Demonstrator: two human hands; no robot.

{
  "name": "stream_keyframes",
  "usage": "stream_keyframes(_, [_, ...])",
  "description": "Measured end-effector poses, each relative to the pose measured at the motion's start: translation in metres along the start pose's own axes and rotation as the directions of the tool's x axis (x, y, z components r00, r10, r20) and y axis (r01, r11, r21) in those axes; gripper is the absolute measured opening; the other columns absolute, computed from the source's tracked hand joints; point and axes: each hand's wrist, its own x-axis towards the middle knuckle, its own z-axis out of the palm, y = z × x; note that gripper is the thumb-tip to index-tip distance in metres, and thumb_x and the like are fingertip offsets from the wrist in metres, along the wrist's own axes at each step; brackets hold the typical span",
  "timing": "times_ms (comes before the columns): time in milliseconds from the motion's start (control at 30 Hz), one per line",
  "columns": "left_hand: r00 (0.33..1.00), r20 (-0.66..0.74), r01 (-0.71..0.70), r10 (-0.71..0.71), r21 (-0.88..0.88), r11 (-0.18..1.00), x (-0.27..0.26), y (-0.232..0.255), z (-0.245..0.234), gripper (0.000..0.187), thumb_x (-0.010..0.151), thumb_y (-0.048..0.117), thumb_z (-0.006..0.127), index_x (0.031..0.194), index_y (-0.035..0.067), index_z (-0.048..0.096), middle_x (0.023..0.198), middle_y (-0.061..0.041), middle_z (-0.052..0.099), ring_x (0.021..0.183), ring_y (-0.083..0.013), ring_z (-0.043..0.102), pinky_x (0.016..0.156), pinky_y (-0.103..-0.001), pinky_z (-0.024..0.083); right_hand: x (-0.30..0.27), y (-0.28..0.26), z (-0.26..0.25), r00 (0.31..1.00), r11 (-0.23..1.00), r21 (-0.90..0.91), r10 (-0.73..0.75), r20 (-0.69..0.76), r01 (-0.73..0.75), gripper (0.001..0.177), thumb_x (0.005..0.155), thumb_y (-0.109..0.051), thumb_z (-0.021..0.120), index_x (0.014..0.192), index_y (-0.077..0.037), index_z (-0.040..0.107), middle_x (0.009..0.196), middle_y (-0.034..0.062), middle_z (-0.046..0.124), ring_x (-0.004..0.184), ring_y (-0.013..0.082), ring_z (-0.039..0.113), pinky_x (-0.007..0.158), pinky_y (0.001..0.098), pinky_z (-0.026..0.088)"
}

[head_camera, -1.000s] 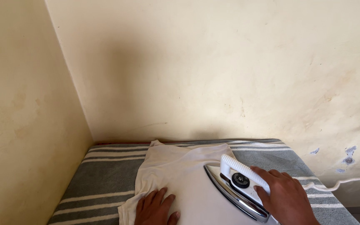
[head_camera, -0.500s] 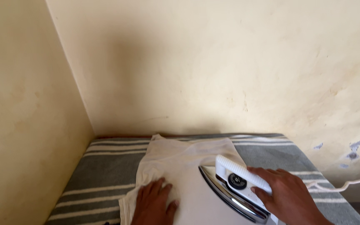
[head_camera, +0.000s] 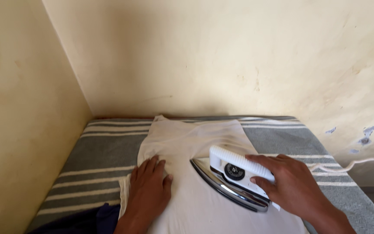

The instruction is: The person irons a white shirt on a striped ironing board. They smooth the fabric with one hand while moving the iron with the other, then flip the shirt and continue ironing the other side.

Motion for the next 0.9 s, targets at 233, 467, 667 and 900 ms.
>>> stream_keyframes(233, [0.998,-0.057,-0.038,0.037,0.0,0.999,0.001,-0.004,0.003,0.052,0.093,0.03,0.059,0.14,0.008,0.058,0.151,-0.012,0.045,0.142,-0.0314,0.036,0.118,-0.052,0.022,-0.001,-0.012,-0.006,0.983,0.986,-0.044,0.164,0.08,-0.161,0.053,0.078,-0.031,0.087,0.129,-0.024,0.072,0.084,0.0105,0.078,0.066,0.0249,0.072,0.07,0.0406,0.058])
stream_keyframes(467, [1.0,-0.009,0.028,-0.028,0.034,0.999,0.014,0.001,-0.012,0.041,0.093,0.035,0.062,0.13,0.017,0.065,0.143,-0.004,0.054,0.13,-0.028,0.047,0.111,-0.048,0.031,-0.005,-0.019,-0.001,0.994,0.989,-0.124,0.093,0.054,-0.086,0.049,0.082,-0.033,0.083,0.128,-0.022,0.071,0.085,0.0117,0.078,0.071,0.0261,0.074,0.072,0.0413,0.057])
stream_keyframes(667, [0.995,-0.084,0.05,-0.055,-0.063,0.997,0.019,-0.005,-0.018,0.029,0.092,0.032,0.068,0.115,0.015,0.073,0.128,-0.002,0.065,0.123,-0.0248,0.056,0.107,-0.048,0.037,-0.007,-0.005,-0.001,0.995,0.992,-0.123,-0.029,0.096,0.04,0.065,0.077,-0.028,0.086,0.137,-0.018,0.064,0.115,0.0152,0.075,0.093,0.0306,0.073,0.087,0.0435,0.056])
stream_keyframes(900, [0.988,-0.125,0.076,-0.094,-0.144,0.987,0.028,-0.011,-0.014,0.029,0.087,0.03,0.075,0.111,0.014,0.076,0.124,-0.003,0.069,0.117,-0.0261,0.06,0.105,-0.05,0.039,-0.005,-0.004,-0.002,0.961,0.976,-0.2,0.133,0.241,-0.085,0.09,0.074,-0.025,0.085,0.156,-0.026,0.049,0.129,0.0137,0.068,0.11,0.0309,0.07,0.095,0.0427,0.057])
